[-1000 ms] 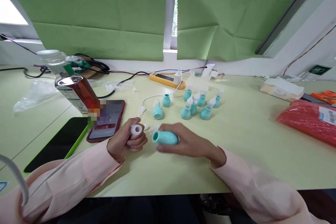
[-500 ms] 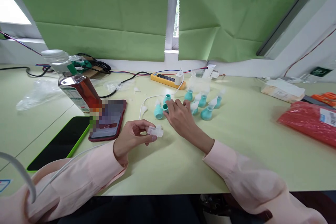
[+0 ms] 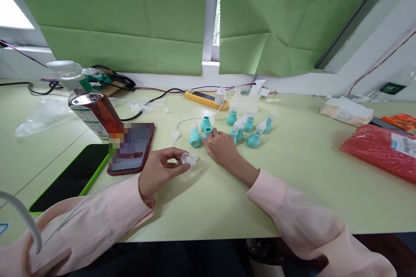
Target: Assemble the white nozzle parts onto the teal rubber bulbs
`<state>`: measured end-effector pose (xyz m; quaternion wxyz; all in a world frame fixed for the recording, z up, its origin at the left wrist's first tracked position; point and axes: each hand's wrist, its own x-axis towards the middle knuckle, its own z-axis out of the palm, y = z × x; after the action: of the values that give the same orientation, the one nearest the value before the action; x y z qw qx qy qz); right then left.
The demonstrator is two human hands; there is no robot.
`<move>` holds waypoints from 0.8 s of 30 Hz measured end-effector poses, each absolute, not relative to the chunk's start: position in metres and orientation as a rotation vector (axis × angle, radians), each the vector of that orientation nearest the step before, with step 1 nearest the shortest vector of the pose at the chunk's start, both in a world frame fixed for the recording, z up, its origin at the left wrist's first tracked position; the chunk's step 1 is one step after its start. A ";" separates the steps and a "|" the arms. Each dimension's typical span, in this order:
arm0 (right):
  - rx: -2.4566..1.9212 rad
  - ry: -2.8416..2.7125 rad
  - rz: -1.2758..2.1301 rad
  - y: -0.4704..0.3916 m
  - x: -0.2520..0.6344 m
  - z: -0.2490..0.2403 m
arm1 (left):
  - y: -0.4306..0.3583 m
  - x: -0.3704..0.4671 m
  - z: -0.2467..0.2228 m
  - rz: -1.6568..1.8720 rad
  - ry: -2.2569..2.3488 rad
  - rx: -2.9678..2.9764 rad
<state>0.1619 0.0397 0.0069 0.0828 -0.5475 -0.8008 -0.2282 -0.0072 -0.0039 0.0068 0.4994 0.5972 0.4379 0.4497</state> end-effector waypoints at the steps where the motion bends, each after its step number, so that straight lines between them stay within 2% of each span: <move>1: -1.656 -2.378 -0.674 0.036 0.162 0.010 | -0.004 -0.007 0.006 1.089 1.064 1.435; 5: -1.683 -2.285 -0.548 0.012 0.163 0.026 | -0.005 -0.006 0.006 1.096 1.084 1.406; 7: -1.544 -2.189 -0.355 -0.003 0.163 0.032 | -0.006 -0.006 0.008 1.126 1.097 1.429; 12: -1.099 -2.040 0.853 -0.020 0.158 0.028 | -0.014 -0.005 0.013 1.166 1.013 1.545; 15: -1.020 -1.790 1.329 -0.017 0.156 0.021 | -0.018 -0.006 0.014 1.196 0.957 1.556; 19: -0.926 -1.612 1.619 -0.012 0.159 0.016 | -0.019 -0.007 0.013 1.304 0.846 1.692; 24: -0.912 -1.538 1.700 -0.012 0.161 0.015 | -0.017 -0.010 0.005 1.516 0.731 2.190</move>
<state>0.1608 -0.0121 0.0151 0.3311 -0.3488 -0.5882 0.6501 -0.0102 -0.0170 0.0052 0.1885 0.7787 0.2597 0.5390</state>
